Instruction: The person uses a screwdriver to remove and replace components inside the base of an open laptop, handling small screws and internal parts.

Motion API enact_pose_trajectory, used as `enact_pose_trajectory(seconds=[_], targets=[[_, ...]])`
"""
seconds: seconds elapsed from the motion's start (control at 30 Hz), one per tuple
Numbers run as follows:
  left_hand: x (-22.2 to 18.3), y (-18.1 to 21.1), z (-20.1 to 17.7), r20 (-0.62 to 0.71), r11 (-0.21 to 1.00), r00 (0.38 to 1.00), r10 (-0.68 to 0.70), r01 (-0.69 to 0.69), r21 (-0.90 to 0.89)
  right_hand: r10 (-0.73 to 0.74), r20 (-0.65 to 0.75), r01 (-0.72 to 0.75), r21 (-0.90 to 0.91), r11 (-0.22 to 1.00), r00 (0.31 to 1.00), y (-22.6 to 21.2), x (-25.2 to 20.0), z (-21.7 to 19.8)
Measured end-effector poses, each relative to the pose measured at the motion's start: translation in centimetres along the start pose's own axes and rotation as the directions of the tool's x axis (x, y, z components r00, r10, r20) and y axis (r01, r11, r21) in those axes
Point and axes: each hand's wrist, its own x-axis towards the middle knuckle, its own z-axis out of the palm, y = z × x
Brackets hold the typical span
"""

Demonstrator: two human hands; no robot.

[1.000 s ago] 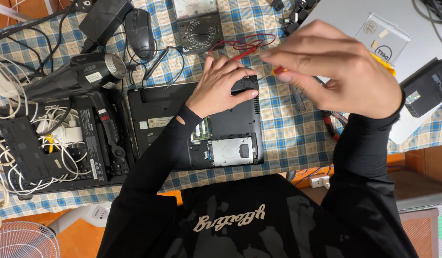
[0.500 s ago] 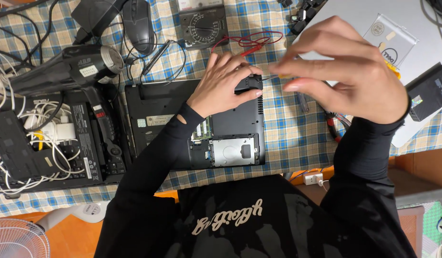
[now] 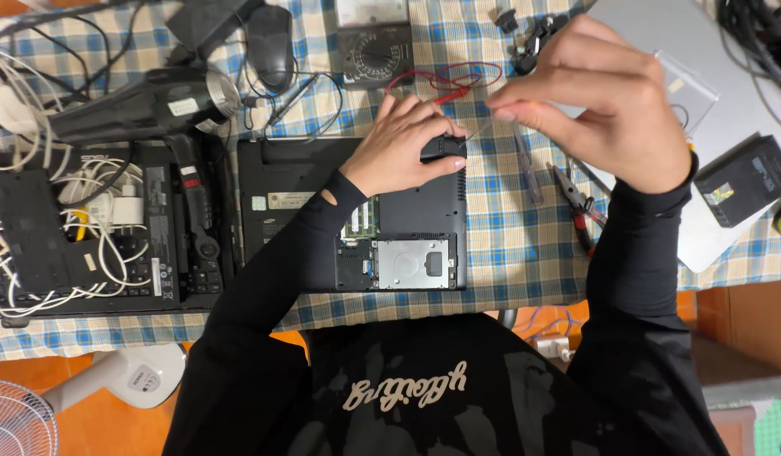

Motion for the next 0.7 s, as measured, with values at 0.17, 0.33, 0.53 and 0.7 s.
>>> enact_pose_trajectory(seconds=[0.17, 0.33, 0.53, 0.7], targets=[[-0.3, 0.2, -0.4, -0.042, 0.998, 0.998, 0.04, -0.042, -0.051, -0.013, 0.044, 0.01, 0.06, 0.998, 0.999, -0.4, -0.3, -0.2], [0.1, -0.7, 0.6, -0.023, 0.999, 0.999, 0.042, -0.043, -0.02, 0.03, 0.035, -0.033, 0.097, 0.995, 0.999, 0.1, -1.2, 0.3], [0.1, -1.5, 1.3, -0.049, 0.997, 0.997, 0.067, -0.068, -0.025, 0.083, 0.007, -0.083, 0.013, 0.996, 0.997, -0.2, -1.0, 0.6], [0.0, -0.6, 0.9, -0.059, 0.997, 0.996, 0.072, -0.072, -0.003, 0.068, 0.048, -0.071, 0.055, 0.996, 0.997, -0.3, -0.7, 0.2]])
